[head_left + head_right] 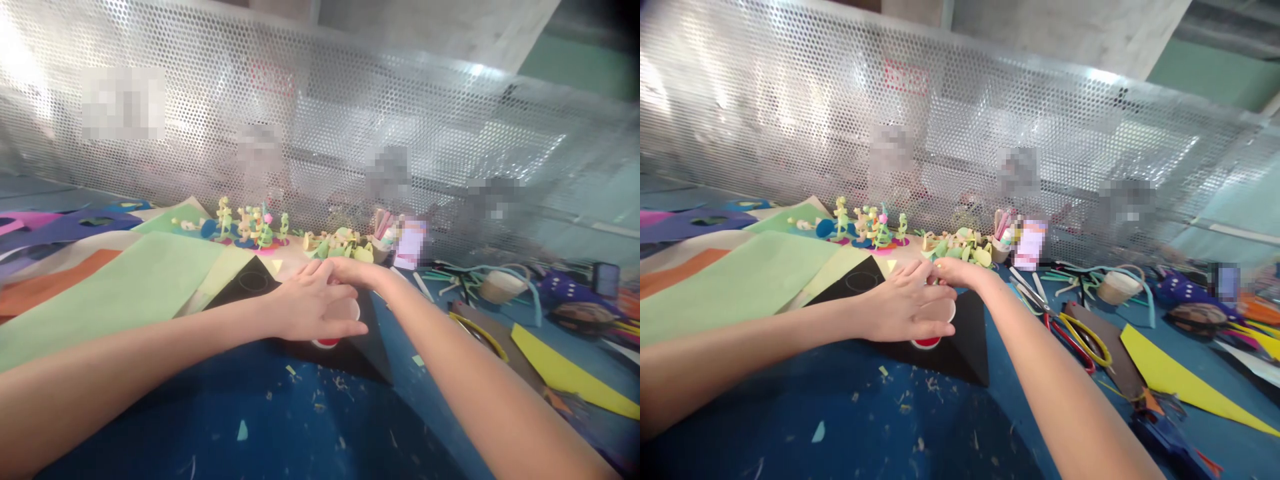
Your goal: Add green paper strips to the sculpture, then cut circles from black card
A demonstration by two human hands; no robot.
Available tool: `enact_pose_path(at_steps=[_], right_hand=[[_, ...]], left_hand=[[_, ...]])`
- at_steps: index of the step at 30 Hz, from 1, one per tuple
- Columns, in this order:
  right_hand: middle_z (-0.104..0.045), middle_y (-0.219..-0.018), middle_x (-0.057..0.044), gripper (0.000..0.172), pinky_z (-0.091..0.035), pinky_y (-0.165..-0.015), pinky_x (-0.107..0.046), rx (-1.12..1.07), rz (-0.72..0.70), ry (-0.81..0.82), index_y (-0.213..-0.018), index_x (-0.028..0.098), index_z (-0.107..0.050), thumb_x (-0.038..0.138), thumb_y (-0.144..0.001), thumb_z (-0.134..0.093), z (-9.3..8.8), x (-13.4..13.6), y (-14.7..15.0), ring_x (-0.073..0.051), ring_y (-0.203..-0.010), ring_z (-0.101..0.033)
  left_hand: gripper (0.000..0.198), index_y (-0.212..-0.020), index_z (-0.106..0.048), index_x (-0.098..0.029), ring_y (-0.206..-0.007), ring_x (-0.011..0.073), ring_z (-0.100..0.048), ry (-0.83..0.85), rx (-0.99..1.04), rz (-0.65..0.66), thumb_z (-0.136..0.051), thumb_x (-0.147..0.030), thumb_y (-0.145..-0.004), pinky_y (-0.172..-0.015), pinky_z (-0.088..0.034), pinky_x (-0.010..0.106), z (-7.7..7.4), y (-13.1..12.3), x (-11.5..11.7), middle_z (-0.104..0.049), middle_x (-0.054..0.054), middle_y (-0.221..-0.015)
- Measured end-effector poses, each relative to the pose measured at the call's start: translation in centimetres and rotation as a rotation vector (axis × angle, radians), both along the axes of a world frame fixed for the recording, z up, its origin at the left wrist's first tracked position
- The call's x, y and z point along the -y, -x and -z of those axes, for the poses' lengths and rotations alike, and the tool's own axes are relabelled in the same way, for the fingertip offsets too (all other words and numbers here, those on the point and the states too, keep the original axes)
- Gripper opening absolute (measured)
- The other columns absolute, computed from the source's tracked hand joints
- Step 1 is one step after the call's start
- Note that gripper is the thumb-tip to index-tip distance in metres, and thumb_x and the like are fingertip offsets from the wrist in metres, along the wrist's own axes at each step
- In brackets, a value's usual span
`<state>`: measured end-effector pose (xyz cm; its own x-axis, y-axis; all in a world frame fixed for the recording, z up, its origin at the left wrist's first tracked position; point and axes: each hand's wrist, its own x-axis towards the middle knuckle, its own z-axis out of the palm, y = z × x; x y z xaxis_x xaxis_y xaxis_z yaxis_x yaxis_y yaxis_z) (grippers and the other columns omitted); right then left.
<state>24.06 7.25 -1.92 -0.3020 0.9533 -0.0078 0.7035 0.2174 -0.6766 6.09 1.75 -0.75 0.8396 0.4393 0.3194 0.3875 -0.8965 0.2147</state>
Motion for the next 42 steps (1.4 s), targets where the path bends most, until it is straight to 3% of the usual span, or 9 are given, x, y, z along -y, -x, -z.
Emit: enact_pose_path(at_steps=[3, 7, 19, 24, 31, 37, 40, 42], right_hand=[[-0.060, -0.080, -0.001, 0.024, -0.048, -0.057, -0.025, 0.048, 0.027, 0.041, -0.090, 0.012, -0.058, 0.035, -0.090, -0.048, 0.0, 1.2, -1.0, -0.011, -0.064, -0.057], [-0.050, -0.055, 0.005, 0.032, -0.036, -0.049, -0.022, 0.049, 0.105, -0.083, -0.071, 0.016, -0.050, 0.043, -0.087, -0.044, 0.2, 3.4, -1.8, -0.011, -0.053, -0.049], [-0.040, -0.053, 0.006, 0.027, -0.028, -0.050, -0.024, 0.061, 0.416, -0.425, -0.072, 0.023, -0.039, 0.042, -0.091, -0.034, 1.6, 11.5, -1.9, -0.014, -0.048, -0.040], [-0.037, -0.052, 0.006, 0.023, -0.026, -0.048, -0.025, 0.131, 0.466, -0.511, -0.072, 0.024, -0.036, 0.038, -0.091, -0.034, 1.5, 13.9, -1.0, -0.014, -0.043, -0.037], [-0.034, -0.050, 0.006, 0.024, -0.027, -0.048, -0.024, 0.109, 0.469, -0.516, -0.072, 0.024, -0.036, 0.037, -0.091, -0.036, 1.5, 14.8, -0.9, -0.013, -0.043, -0.036], [-0.044, -0.050, 0.004, 0.030, -0.033, -0.048, -0.026, -0.273, 0.629, -0.505, -0.070, 0.023, -0.044, 0.048, -0.087, -0.040, 1.9, 13.8, -2.7, -0.014, -0.046, -0.043], [-0.055, -0.055, -0.001, 0.038, -0.041, -0.049, -0.029, -0.383, 0.685, -0.499, -0.084, 0.021, -0.051, 0.052, -0.089, -0.030, 2.3, 12.9, -4.5, -0.017, -0.051, -0.052], [-0.065, -0.069, -0.007, 0.045, -0.047, -0.053, -0.031, -0.454, 0.686, -0.471, -0.099, 0.018, -0.054, 0.054, -0.088, -0.030, 2.9, 12.4, -5.7, -0.020, -0.062, -0.060]], left_hand=[[0.066, -0.118, -0.054, -0.031, -0.102, 0.0312, -0.040, -0.034, -0.012, -0.008, -0.030, -0.075, -0.075, -0.087, -0.034, 0.049, 0.0, -0.1, 0.0, -0.040, 0.009, -0.102], [0.065, -0.116, -0.055, -0.030, -0.095, 0.0291, -0.042, -0.061, -0.023, -0.013, -0.029, -0.074, -0.076, -0.084, -0.036, 0.047, 0.0, -0.2, 0.0, -0.041, 0.009, -0.099], [0.059, -0.113, -0.055, -0.030, -0.094, 0.0269, -0.042, -0.090, -0.016, -0.006, -0.032, -0.071, -0.077, -0.085, -0.037, 0.046, -0.1, -0.4, 0.2, -0.040, 0.007, -0.098], [0.057, -0.114, -0.055, -0.031, -0.092, 0.0260, -0.042, -0.056, 0.001, -0.004, -0.036, -0.070, -0.077, -0.085, -0.037, 0.047, -0.2, -0.5, 0.2, -0.042, 0.007, -0.098], [0.056, -0.115, -0.055, -0.032, -0.095, 0.0265, -0.042, -0.038, -0.011, -0.017, -0.037, -0.069, -0.077, -0.087, -0.036, 0.049, -0.4, -0.5, 0.4, -0.041, 0.007, -0.100], [0.053, -0.112, -0.057, -0.029, -0.099, 0.0267, -0.045, -0.028, 0.012, -0.017, -0.037, -0.066, -0.080, -0.089, -0.036, 0.048, -0.3, -0.6, 0.5, -0.045, 0.008, -0.106], [0.048, -0.108, -0.059, -0.024, -0.096, 0.0236, -0.049, 0.035, 0.093, -0.013, -0.039, -0.060, -0.083, -0.089, -0.039, 0.042, -1.0, -0.4, -0.2, -0.051, 0.007, -0.103], [0.045, -0.106, -0.059, -0.022, -0.098, 0.0228, -0.050, 0.077, 0.188, -0.034, -0.037, -0.055, -0.085, -0.089, -0.041, 0.038, -1.8, -0.2, -1.0, -0.053, 0.007, -0.105]])
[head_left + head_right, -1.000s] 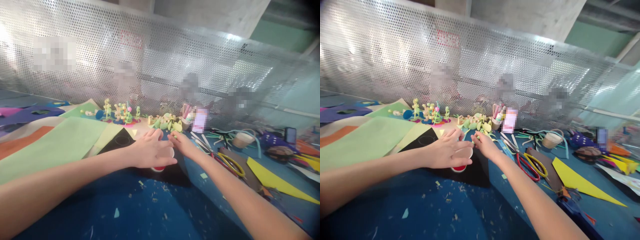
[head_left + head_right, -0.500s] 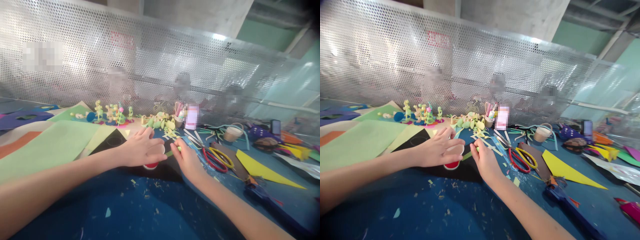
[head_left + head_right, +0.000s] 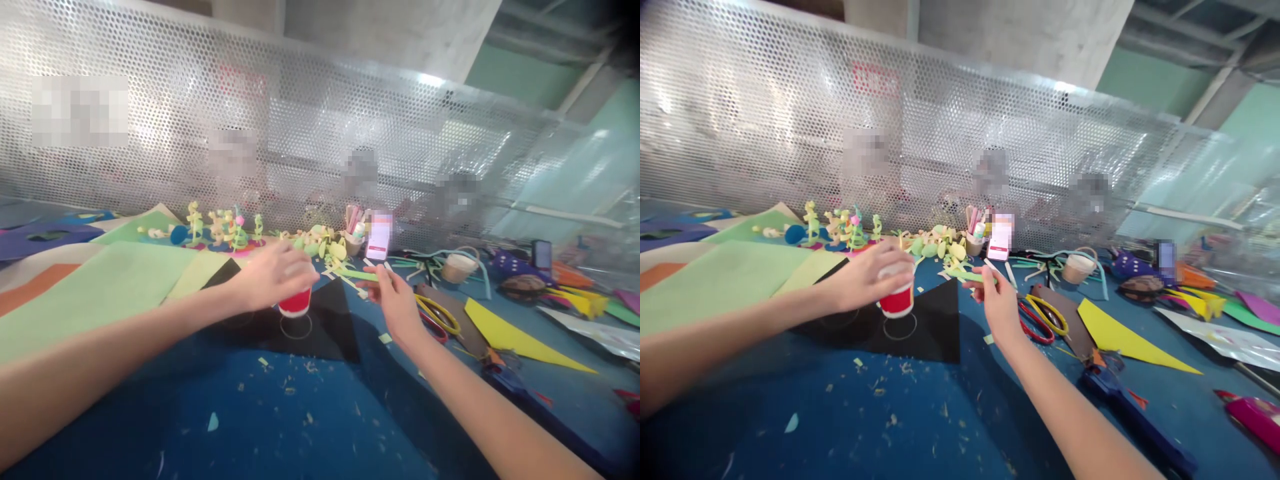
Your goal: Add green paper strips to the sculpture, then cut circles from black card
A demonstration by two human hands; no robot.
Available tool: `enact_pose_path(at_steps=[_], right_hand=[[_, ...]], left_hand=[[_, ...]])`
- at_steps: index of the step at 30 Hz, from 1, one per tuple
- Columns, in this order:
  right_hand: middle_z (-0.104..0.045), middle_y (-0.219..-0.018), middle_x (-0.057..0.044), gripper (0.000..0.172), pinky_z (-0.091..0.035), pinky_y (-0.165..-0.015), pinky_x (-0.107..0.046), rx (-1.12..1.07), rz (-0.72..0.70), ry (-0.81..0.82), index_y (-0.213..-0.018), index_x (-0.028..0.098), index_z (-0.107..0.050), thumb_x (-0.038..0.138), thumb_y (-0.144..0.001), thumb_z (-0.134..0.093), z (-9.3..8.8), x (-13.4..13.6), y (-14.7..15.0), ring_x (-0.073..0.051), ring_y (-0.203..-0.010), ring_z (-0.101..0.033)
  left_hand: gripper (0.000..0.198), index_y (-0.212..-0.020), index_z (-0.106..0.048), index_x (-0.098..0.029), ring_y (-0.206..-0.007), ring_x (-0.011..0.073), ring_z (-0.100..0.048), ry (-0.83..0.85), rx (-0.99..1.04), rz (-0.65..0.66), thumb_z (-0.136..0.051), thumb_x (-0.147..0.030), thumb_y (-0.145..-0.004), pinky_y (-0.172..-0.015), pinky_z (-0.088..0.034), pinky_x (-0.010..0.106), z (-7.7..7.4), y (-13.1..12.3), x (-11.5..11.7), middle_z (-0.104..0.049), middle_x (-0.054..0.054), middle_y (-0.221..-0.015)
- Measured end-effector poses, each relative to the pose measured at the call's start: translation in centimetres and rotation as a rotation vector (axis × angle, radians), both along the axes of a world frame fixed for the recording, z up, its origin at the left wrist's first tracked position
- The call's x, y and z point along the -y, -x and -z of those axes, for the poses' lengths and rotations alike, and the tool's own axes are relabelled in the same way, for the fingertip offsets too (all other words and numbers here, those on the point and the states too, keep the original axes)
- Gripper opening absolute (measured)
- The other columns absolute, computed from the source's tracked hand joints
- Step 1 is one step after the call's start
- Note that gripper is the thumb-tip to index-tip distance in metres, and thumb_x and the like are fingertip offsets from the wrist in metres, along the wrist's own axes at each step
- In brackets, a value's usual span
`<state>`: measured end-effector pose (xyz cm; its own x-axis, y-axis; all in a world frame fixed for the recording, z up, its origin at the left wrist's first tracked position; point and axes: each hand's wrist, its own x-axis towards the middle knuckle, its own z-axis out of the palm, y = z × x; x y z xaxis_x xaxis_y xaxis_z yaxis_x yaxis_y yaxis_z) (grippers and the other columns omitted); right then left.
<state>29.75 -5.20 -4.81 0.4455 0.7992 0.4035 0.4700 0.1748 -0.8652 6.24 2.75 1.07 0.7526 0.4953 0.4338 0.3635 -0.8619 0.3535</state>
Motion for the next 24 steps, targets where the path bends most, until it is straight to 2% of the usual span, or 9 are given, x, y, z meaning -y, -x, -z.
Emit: enact_pose_path(at_steps=[4, 8, 11, 14, 17, 20, 22, 24], right_hand=[[-0.069, -0.096, -0.011, 0.050, -0.054, -0.069, -0.036, -0.061, -0.068, 0.018, -0.113, 0.015, -0.055, 0.052, -0.079, -0.051, 1.4, -0.7, -1.2, -0.022, -0.083, -0.066], [-0.069, -0.099, -0.011, 0.049, -0.054, -0.076, -0.037, -0.021, -0.129, 0.038, -0.119, 0.016, -0.050, 0.050, -0.084, -0.046, 2.2, -0.9, -0.8, -0.021, -0.084, -0.067], [-0.067, -0.104, -0.010, 0.039, -0.051, -0.083, -0.038, 0.080, -0.169, 0.059, -0.117, 0.021, -0.047, 0.047, -0.088, -0.041, 2.2, -0.7, 0.0, -0.021, -0.092, -0.065], [-0.067, -0.104, -0.009, 0.028, -0.047, -0.087, -0.045, 0.205, -0.180, 0.108, -0.106, 0.024, -0.051, 0.044, -0.088, -0.044, 2.0, -0.1, 1.0, -0.026, -0.098, -0.063], [-0.069, -0.098, -0.010, 0.026, -0.047, -0.079, -0.050, 0.394, -0.157, 0.176, -0.107, 0.024, -0.051, 0.040, -0.089, -0.042, 1.7, 0.6, 1.9, -0.032, -0.089, -0.065], [-0.069, -0.091, -0.010, 0.028, -0.049, -0.071, -0.047, 0.631, -0.138, 0.242, -0.113, 0.023, -0.047, 0.035, -0.091, -0.034, 1.4, 1.0, 2.6, -0.031, -0.078, -0.067], [-0.068, -0.094, -0.009, 0.027, -0.051, -0.072, -0.044, 0.632, -0.162, 0.237, -0.113, 0.024, -0.045, 0.034, -0.093, -0.031, 1.4, 1.1, 3.0, -0.029, -0.082, -0.067], [-0.065, -0.103, -0.008, 0.025, -0.052, -0.074, -0.041, 0.490, -0.205, 0.194, -0.111, 0.026, -0.044, 0.036, -0.093, -0.031, 1.6, 1.1, 3.3, -0.025, -0.085, -0.067]], left_hand=[[0.047, -0.101, -0.060, -0.019, -0.101, 0.0230, -0.050, 0.069, 0.213, -0.150, -0.031, -0.053, -0.088, -0.092, -0.039, 0.038, -1.9, 0.8, -1.5, -0.058, 0.007, -0.105], [0.049, -0.095, -0.060, -0.019, -0.093, 0.0213, -0.054, 0.156, 0.312, -0.211, -0.026, -0.054, -0.089, -0.087, -0.041, 0.035, -2.5, 1.3, -1.8, -0.062, 0.004, -0.096], [0.051, -0.092, -0.060, -0.018, -0.083, 0.0198, -0.058, 0.261, 0.314, -0.181, -0.027, -0.057, -0.088, -0.076, -0.045, 0.032, -2.3, 1.3, -1.5, -0.063, 0.004, -0.089], [0.048, -0.096, -0.060, -0.018, -0.086, 0.0202, -0.059, 0.305, 0.316, -0.134, -0.037, -0.058, -0.084, -0.074, -0.047, 0.031, -1.8, 1.1, -1.4, -0.062, 0.006, -0.098], [0.051, -0.105, -0.060, -0.019, -0.098, 0.0229, -0.057, 0.289, 0.313, -0.149, -0.044, -0.060, -0.080, -0.082, -0.046, 0.034, -1.4, 1.0, -1.6, -0.059, 0.008, -0.109], [0.056, -0.115, -0.057, -0.022, -0.105, 0.0240, -0.054, 0.252, 0.277, -0.156, -0.048, -0.062, -0.077, -0.088, -0.044, 0.036, -1.0, 0.9, -1.6, -0.057, 0.008, -0.114], [0.059, -0.119, -0.055, -0.023, -0.108, 0.0244, -0.052, 0.238, 0.243, -0.148, -0.049, -0.063, -0.075, -0.090, -0.043, 0.037, -0.8, 0.8, -1.3, -0.057, 0.008, -0.114], [0.058, -0.117, -0.056, -0.024, -0.109, 0.0250, -0.051, 0.215, 0.210, -0.140, -0.051, -0.063, -0.075, -0.091, -0.042, 0.038, -0.6, 0.5, -1.0, -0.057, 0.007, -0.114]])
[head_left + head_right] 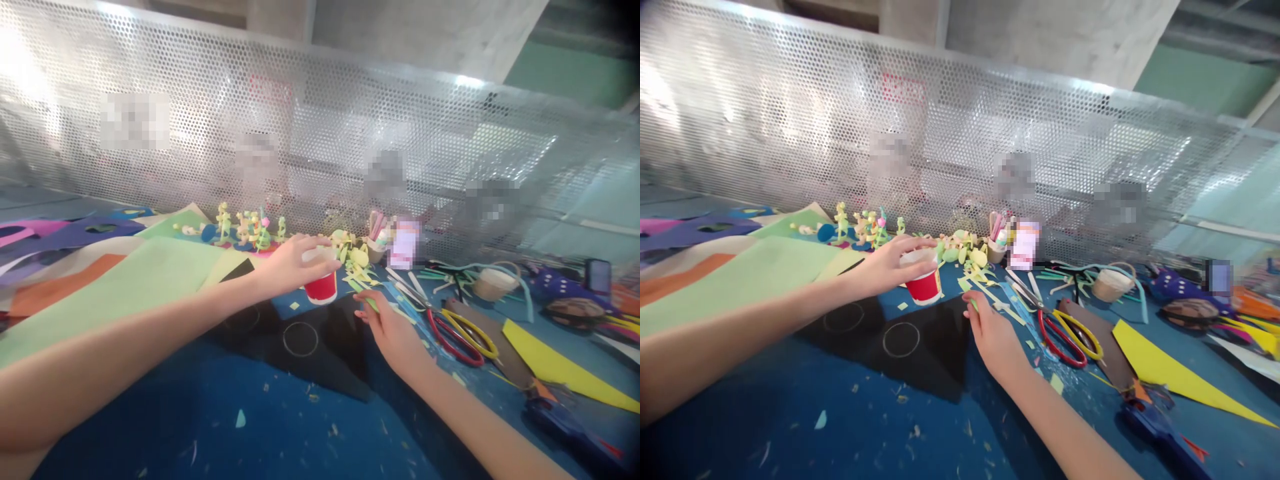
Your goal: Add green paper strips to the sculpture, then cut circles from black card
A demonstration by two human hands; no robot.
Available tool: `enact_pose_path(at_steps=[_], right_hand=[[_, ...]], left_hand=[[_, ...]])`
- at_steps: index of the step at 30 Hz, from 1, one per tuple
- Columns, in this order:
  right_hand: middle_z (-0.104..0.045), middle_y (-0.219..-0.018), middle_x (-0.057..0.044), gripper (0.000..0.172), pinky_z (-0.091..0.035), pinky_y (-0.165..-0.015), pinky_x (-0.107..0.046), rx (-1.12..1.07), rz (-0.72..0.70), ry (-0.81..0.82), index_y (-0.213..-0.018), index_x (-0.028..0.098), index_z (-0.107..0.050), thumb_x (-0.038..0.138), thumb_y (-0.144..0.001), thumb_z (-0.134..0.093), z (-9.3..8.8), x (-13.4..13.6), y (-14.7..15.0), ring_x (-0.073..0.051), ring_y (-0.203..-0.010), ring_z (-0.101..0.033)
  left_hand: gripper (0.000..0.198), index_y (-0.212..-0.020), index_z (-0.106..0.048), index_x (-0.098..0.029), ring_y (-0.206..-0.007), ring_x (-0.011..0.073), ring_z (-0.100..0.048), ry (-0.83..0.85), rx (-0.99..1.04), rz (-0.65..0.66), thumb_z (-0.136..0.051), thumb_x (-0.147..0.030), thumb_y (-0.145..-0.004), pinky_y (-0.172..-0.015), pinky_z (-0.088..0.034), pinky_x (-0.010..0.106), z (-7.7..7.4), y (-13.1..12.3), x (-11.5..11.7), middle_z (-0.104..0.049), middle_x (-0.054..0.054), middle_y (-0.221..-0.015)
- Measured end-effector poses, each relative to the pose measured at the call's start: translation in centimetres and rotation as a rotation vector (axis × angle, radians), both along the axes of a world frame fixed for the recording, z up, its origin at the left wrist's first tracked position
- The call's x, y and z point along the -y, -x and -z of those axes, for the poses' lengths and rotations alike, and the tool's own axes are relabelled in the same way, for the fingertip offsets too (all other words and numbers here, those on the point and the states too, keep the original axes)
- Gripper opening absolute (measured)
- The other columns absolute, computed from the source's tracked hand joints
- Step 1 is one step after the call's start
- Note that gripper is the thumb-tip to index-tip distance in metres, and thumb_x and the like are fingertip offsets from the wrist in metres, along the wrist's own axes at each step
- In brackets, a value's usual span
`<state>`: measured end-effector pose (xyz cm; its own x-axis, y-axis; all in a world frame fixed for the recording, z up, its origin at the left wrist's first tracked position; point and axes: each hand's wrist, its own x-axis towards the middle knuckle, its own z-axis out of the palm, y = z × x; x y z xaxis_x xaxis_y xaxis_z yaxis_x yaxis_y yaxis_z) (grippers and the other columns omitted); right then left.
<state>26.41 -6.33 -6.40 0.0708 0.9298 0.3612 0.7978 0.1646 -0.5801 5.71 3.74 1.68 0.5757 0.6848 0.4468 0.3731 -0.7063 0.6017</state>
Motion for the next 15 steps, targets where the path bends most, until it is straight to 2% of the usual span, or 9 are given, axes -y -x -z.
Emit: enact_pose_path(at_steps=[3, 5, 10, 15], right_hand=[[-0.062, -0.109, -0.008, 0.023, -0.054, -0.075, -0.037, -0.271, -0.018, -0.079, -0.107, 0.026, -0.043, 0.041, -0.092, -0.035, 0.4, -0.2, 0.0, -0.020, -0.083, -0.067], [-0.064, -0.100, -0.008, 0.025, -0.054, -0.075, -0.037, -0.380, 0.013, -0.148, -0.106, 0.025, -0.043, 0.044, -0.091, -0.039, 0.6, -0.4, -0.3, -0.020, -0.081, -0.066], [-0.063, -0.080, -0.005, 0.031, -0.053, -0.069, -0.036, -0.467, 0.111, -0.237, -0.105, 0.021, -0.048, 0.047, -0.088, -0.044, 0.8, -0.9, -1.3, -0.019, -0.072, -0.063], [-0.061, -0.077, -0.004, 0.033, -0.051, -0.067, -0.036, -0.481, 0.138, -0.271, -0.104, 0.020, -0.050, 0.047, -0.088, -0.043, 0.9, -1.1, -1.5, -0.018, -0.068, -0.060]], left_hand=[[0.049, -0.108, -0.060, -0.024, -0.107, 0.0238, -0.052, -0.034, -0.053, 0.074, -0.050, -0.060, -0.077, -0.091, -0.041, 0.036, 0.4, -0.5, 0.5, -0.060, 0.004, -0.112], [0.048, -0.106, -0.061, -0.024, -0.103, 0.0233, -0.054, -0.040, -0.090, 0.120, -0.050, -0.060, -0.076, -0.090, -0.042, 0.035, 0.7, -0.9, 0.8, -0.061, 0.004, -0.110], [0.054, -0.107, -0.060, -0.026, -0.097, 0.0244, -0.056, -0.092, -0.181, 0.146, -0.051, -0.066, -0.072, -0.088, -0.042, 0.039, 1.4, -2.0, 1.6, -0.058, 0.005, -0.109], [0.053, -0.109, -0.057, -0.023, -0.100, 0.0246, -0.052, -0.161, -0.255, 0.200, -0.054, -0.062, -0.073, -0.089, -0.041, 0.039, 2.3, -3.2, 2.1, -0.052, 0.007, -0.105]])
